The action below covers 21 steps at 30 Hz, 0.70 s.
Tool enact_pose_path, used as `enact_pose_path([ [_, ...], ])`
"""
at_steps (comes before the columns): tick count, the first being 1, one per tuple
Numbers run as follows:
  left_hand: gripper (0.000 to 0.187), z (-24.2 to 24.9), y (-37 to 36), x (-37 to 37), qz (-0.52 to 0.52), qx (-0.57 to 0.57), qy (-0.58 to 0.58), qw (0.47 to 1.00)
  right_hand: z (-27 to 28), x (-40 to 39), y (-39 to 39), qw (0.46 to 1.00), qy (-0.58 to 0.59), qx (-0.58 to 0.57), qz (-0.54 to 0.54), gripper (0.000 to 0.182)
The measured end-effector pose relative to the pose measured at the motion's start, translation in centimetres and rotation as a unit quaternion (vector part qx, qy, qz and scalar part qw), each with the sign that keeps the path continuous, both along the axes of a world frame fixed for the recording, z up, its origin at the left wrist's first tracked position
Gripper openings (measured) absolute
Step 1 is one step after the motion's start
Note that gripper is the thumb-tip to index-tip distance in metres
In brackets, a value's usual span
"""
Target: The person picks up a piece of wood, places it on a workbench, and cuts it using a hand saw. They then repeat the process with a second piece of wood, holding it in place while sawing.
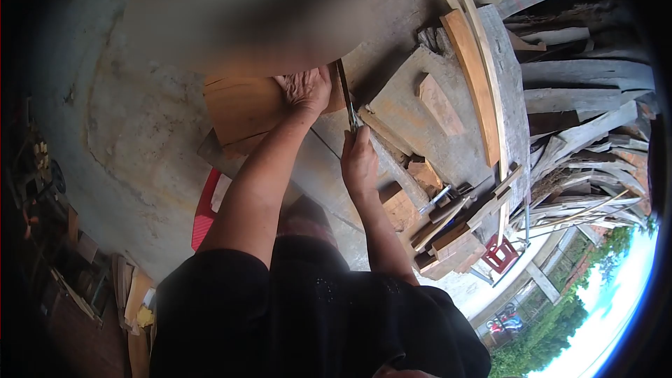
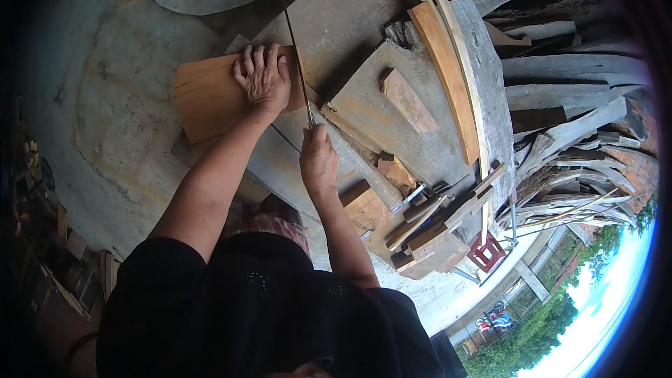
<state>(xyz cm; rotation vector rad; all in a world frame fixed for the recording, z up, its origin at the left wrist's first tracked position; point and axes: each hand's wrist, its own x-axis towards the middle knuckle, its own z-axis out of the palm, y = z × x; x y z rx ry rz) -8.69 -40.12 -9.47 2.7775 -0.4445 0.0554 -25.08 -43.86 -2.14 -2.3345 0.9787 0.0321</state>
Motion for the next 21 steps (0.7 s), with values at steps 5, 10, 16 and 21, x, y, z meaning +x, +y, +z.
enact_pose_path([
  [5,0.038,0.0,0.2,-0.3,-0.011,0.018,0.003,1.0,1.5,-4.4,2.1,0.999,0.034,0.001,-0.015,0.019],
  [10,0.038,0.0,-0.2,0.8,0.006,0.005,-0.007,1.0,-1.1,4.7,-1.3,0.998,0.059,-0.024,0.024,0.021],
  [16,0.039,-0.6,-0.3,0.8,0.01,0.013,-0.016,1.0,1.8,-5.2,1.9,0.999,0.041,0.008,-0.012,0.019],
  [21,0.041,-2.6,-0.6,3.3,0.017,0.053,-0.054,0.997,-1.9,0.9,-1.8,0.997,0.073,-0.025,0.0,0.023],
])
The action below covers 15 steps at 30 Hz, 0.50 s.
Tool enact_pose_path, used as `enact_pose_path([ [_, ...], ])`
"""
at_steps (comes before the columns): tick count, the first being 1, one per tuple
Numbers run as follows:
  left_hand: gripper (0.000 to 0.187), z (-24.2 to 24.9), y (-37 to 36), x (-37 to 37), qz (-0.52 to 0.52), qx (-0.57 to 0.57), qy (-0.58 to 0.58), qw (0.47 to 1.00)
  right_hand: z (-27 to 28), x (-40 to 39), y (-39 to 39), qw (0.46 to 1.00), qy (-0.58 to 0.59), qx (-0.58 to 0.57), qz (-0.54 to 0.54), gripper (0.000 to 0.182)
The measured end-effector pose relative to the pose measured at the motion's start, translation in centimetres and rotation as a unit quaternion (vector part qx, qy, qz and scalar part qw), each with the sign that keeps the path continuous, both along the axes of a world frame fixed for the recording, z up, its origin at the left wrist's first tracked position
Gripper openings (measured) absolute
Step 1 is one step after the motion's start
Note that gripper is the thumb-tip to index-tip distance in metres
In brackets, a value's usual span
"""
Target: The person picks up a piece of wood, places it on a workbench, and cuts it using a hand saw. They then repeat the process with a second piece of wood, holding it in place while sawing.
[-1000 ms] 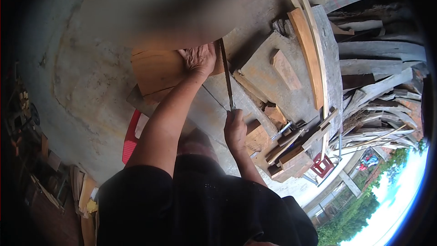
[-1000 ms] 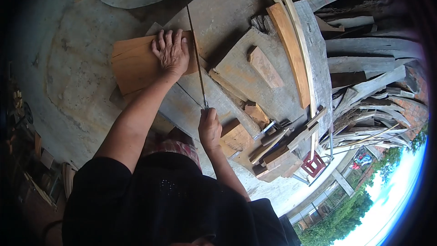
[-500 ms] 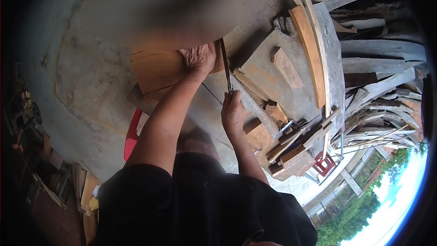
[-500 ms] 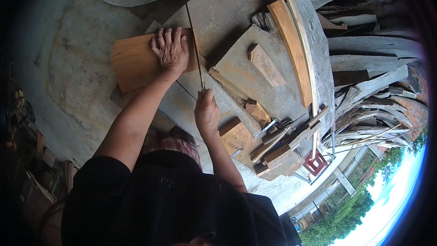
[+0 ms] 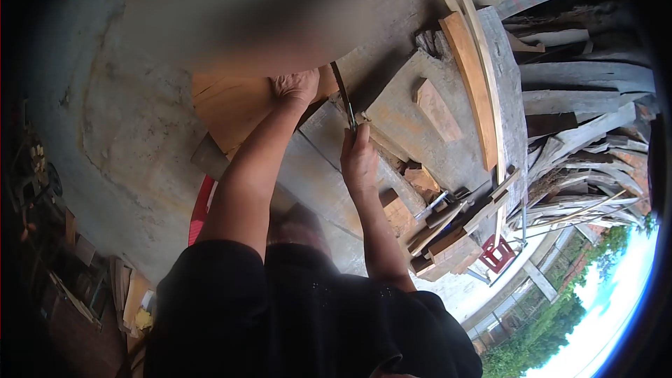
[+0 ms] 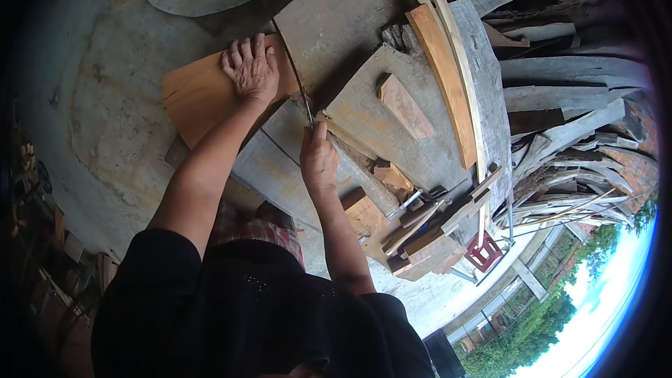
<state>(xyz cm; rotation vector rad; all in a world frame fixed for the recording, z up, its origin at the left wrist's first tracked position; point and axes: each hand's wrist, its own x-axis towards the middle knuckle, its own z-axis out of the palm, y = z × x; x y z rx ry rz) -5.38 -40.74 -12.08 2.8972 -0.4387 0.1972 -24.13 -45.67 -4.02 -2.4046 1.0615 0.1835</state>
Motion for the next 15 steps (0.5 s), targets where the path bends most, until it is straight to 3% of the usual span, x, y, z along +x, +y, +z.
enact_pose_path([
  [4,0.041,-0.1,0.0,0.1,-0.01,-0.006,-0.038,0.999,2.0,2.4,-2.7,0.998,-0.03,0.009,0.061,0.022],
  [9,0.041,-0.1,-0.1,0.0,-0.017,-0.003,-0.043,0.999,3.4,1.2,-1.9,0.995,-0.094,-0.007,0.036,0.019],
  [11,0.041,0.0,0.0,0.5,-0.029,-0.007,-0.038,0.999,3.6,-0.4,-0.6,0.981,-0.184,-0.005,-0.061,0.017],
  [14,0.04,1.7,0.9,2.1,-0.058,-0.022,-0.03,0.998,5.3,-0.8,-0.4,0.967,-0.214,0.051,-0.13,0.017],
  [15,0.037,2.3,1.5,3.1,-0.097,-0.023,0.028,0.995,5.7,-0.7,-0.5,0.97,-0.209,0.027,-0.124,0.016],
])
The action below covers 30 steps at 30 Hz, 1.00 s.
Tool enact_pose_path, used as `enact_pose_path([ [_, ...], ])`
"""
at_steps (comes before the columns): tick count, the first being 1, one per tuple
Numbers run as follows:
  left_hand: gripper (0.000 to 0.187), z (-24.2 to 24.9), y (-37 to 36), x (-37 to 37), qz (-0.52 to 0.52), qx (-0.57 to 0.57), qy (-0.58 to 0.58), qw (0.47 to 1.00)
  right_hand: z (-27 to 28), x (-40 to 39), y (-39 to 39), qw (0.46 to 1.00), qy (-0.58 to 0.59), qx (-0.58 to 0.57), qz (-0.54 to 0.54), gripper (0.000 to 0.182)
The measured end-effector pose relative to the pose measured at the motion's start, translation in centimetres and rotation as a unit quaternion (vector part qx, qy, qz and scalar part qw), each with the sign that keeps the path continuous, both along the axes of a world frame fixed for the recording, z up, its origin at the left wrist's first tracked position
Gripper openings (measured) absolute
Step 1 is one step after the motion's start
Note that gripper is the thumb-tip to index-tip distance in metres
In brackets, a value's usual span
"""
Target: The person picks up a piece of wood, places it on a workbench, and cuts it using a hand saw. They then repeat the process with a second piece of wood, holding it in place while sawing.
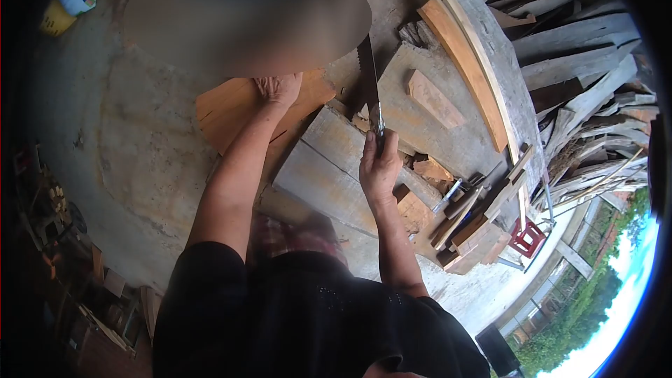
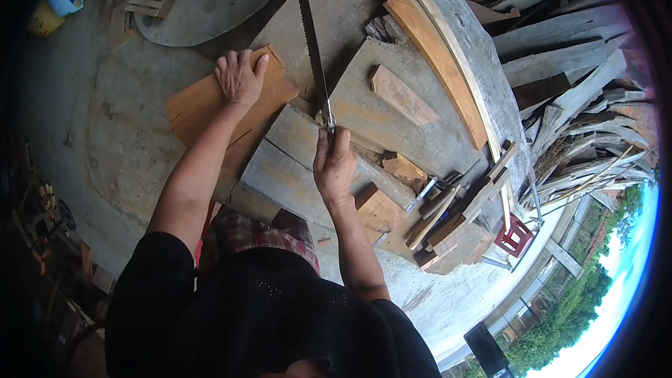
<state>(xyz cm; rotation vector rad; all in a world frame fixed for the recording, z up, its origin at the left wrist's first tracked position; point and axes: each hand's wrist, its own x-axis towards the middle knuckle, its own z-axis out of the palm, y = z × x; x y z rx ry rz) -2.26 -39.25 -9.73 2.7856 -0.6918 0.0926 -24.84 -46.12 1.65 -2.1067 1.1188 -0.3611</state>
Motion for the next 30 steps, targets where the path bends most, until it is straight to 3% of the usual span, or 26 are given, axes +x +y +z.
enact_pose_path([
  [1,0.036,0.4,0.7,1.1,-0.04,0.005,0.056,0.998,0.1,-0.1,0.0,1.0,-0.005,-0.005,-0.005,0.016],
  [3,0.04,0.2,1.8,2.6,-0.073,-0.029,0.009,0.997,-0.4,-0.5,0.0,0.999,0.026,0.005,0.03,0.018],
  [5,0.041,1.6,3.4,3.1,-0.025,-0.09,0.118,0.989,-1.0,-1.0,0.4,0.999,0.025,0.02,0.039,0.019],
  [7,0.047,3.0,5.2,3.9,-0.002,-0.076,0.136,0.988,-1.0,-1.4,1.0,0.997,0.034,0.031,0.055,0.02],
  [9,0.053,4.1,7.0,4.8,0.055,-0.015,0.207,0.977,-0.9,-2.0,1.4,0.996,0.06,0.047,0.054,0.02],
  [13,0.059,7.2,7.8,6.1,0.05,0.092,0.26,0.96,-1.9,-3.8,1.8,0.995,0.061,0.075,0.04,0.02],
  [17,0.049,10.4,5.4,2.8,-0.047,0.081,0.195,0.976,-2.6,-5.6,1.7,0.998,0.021,0.061,0.016,0.02],
  [19,0.044,11.1,5.6,-0.2,-0.152,0.098,0.163,0.97,-2.3,-6.4,1.5,0.999,0.011,0.052,0.011,0.02],
  [20,0.044,12.3,5.7,-0.9,-0.135,0.11,0.221,0.96,-2.1,-6.8,1.5,0.999,0.004,0.051,0.007,0.02],
  [24,0.045,13.3,8.1,-2.3,-0.147,0.085,0.27,0.948,-1.6,-9.5,1.7,0.992,-0.032,0.119,-0.024,0.022],
  [27,0.048,15.8,8.9,-4.8,-0.159,0.042,0.204,0.965,-0.8,-12.6,2.1,0.988,-0.047,0.143,-0.042,0.022],
  [29,0.048,16.7,9.1,-7.2,-0.219,0.009,0.076,0.973,0.4,-14.9,2.3,0.993,-0.043,0.107,-0.041,0.021],
  [30,0.046,17.8,8.7,-9.3,-0.226,0.039,0.084,0.97,1.0,-16.1,2.5,0.992,-0.03,0.11,-0.052,0.021],
])
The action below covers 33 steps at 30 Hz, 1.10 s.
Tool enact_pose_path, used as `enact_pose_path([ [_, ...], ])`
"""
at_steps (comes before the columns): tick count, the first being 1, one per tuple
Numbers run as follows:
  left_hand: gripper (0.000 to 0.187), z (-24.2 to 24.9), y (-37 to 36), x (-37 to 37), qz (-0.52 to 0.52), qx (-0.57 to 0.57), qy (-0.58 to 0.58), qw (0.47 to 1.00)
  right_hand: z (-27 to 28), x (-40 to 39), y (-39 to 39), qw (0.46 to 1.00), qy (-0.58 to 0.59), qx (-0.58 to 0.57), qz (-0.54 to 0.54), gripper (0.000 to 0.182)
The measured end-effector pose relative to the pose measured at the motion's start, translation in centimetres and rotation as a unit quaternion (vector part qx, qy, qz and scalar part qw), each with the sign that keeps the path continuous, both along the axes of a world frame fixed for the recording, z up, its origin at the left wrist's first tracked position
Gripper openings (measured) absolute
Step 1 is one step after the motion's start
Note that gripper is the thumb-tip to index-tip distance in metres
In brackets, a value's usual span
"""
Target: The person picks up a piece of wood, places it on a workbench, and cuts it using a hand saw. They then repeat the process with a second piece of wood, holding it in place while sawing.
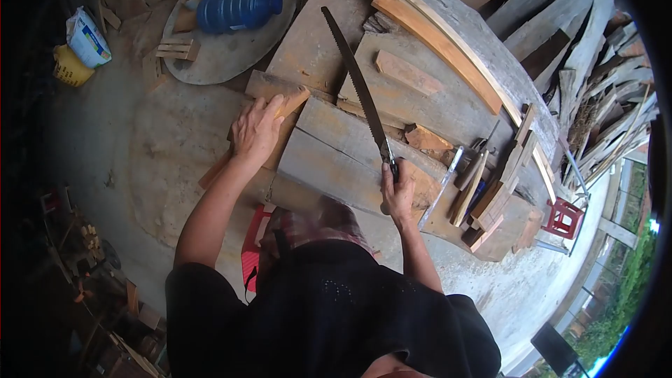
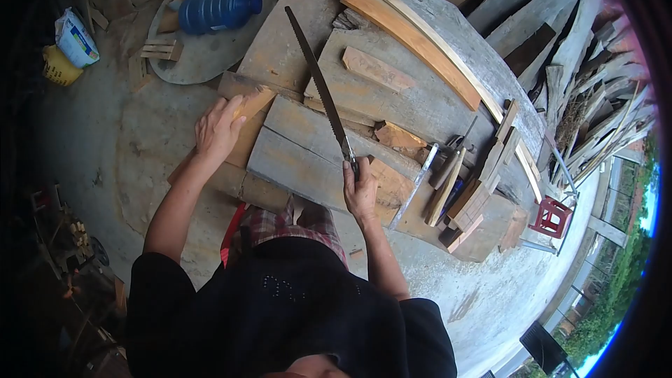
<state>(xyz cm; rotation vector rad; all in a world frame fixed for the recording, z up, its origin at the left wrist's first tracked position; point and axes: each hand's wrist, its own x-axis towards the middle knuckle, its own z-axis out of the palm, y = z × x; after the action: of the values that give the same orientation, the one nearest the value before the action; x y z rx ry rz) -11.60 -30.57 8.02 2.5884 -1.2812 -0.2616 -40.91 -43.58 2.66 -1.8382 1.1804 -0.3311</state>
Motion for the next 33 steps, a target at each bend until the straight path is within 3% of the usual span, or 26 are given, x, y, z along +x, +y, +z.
enact_pose_path([
  [1,0.045,1.0,-0.7,-2.4,-0.009,0.029,0.003,1.0,0.0,-1.3,0.2,1.0,-0.002,-0.003,-0.003,0.021],
  [4,0.046,-4.6,0.0,-9.2,-0.105,0.028,-0.025,0.994,-0.2,-5.0,1.2,1.0,-0.011,0.014,-0.024,0.02],
  [7,0.049,-7.9,0.5,-14.5,-0.082,0.048,-0.041,0.995,0.5,-7.3,2.4,0.999,-0.005,0.017,-0.044,0.021],
  [11,0.046,-11.0,2.7,-16.7,-0.074,0.044,-0.036,0.996,-0.6,-10.0,4.0,0.999,0.014,0.007,-0.038,0.02],
  [13,0.047,-11.5,4.0,-16.9,-0.093,0.018,0.048,0.994,-0.3,-10.3,4.7,1.0,0.004,-0.001,-0.03,0.021],
  [17,0.049,-11.9,6.3,-16.5,-0.081,-0.016,0.062,0.995,-0.3,-10.7,5.7,1.0,0.012,-0.009,0.004,0.022],
  [23,0.057,-11.7,13.4,-15.0,0.254,-0.024,-0.005,0.967,-1.2,-10.5,6.5,0.999,0.016,0.004,0.037,0.024],
  [26,0.056,-12.5,16.6,-13.6,0.363,-0.062,0.021,0.93,-1.2,-10.3,6.6,0.999,0.015,0.008,0.05,0.025],
  [27,0.056,-14.7,17.9,-12.7,0.365,-0.061,0.017,0.929,-1.1,-10.1,6.7,0.998,0.022,0.001,0.058,0.025],
  [29,0.054,-20.1,20.2,-11.2,0.414,-0.297,0.288,0.811,-1.1,-9.9,6.7,0.998,0.019,0.012,0.061,0.024],
  [30,0.057,-17.5,19.7,-10.9,0.427,-0.253,0.389,0.776,-1.0,-9.9,6.6,0.997,0.028,0.02,0.064,0.024],
  [31,0.057,-17.1,19.1,-10.8,0.422,-0.251,0.391,0.778,-0.9,-9.9,6.6,0.997,0.037,0.027,0.065,0.024],
  [33,0.061,-16.5,17.7,-9.9,0.509,-0.223,0.387,0.736,-0.5,-9.6,6.8,0.997,0.042,0.011,0.06,0.023],
])
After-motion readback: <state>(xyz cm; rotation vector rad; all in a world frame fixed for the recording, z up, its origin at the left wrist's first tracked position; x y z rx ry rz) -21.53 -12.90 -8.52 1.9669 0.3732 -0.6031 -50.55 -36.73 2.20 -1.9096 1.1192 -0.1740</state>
